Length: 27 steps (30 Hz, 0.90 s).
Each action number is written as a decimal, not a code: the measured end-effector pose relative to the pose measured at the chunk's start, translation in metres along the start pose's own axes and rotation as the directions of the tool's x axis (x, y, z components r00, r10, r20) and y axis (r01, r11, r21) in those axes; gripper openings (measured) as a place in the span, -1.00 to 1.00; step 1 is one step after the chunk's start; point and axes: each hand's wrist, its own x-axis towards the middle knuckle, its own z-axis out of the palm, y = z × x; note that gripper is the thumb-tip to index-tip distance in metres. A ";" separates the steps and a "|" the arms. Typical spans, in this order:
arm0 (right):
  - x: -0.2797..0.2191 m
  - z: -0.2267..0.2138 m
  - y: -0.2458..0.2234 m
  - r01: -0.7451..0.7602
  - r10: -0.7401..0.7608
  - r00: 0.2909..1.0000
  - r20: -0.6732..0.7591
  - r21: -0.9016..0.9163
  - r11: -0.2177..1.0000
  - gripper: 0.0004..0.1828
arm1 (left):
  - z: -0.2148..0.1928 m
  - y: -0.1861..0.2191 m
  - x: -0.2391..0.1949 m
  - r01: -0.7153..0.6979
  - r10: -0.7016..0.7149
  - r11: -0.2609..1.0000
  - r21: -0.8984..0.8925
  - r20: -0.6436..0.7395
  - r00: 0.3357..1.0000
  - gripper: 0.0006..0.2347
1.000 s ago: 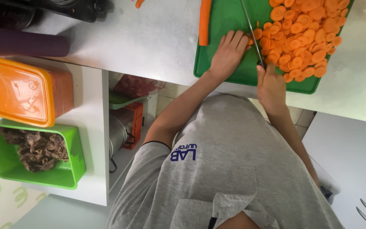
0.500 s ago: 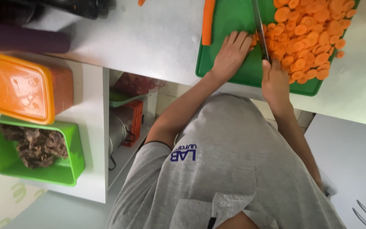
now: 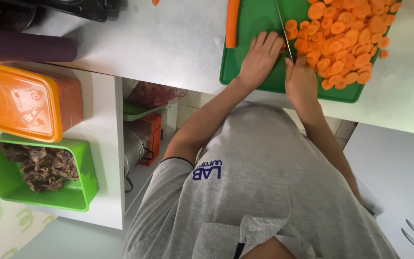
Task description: Chopping several carrots into small round slices on a green cutting board using a kitchen knife.
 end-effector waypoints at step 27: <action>-0.023 -0.020 0.003 0.030 -0.030 1.000 0.004 0.088 0.996 -0.58 | -0.002 0.001 0.000 -0.021 0.018 1.000 -0.023 -0.102 0.995 -0.78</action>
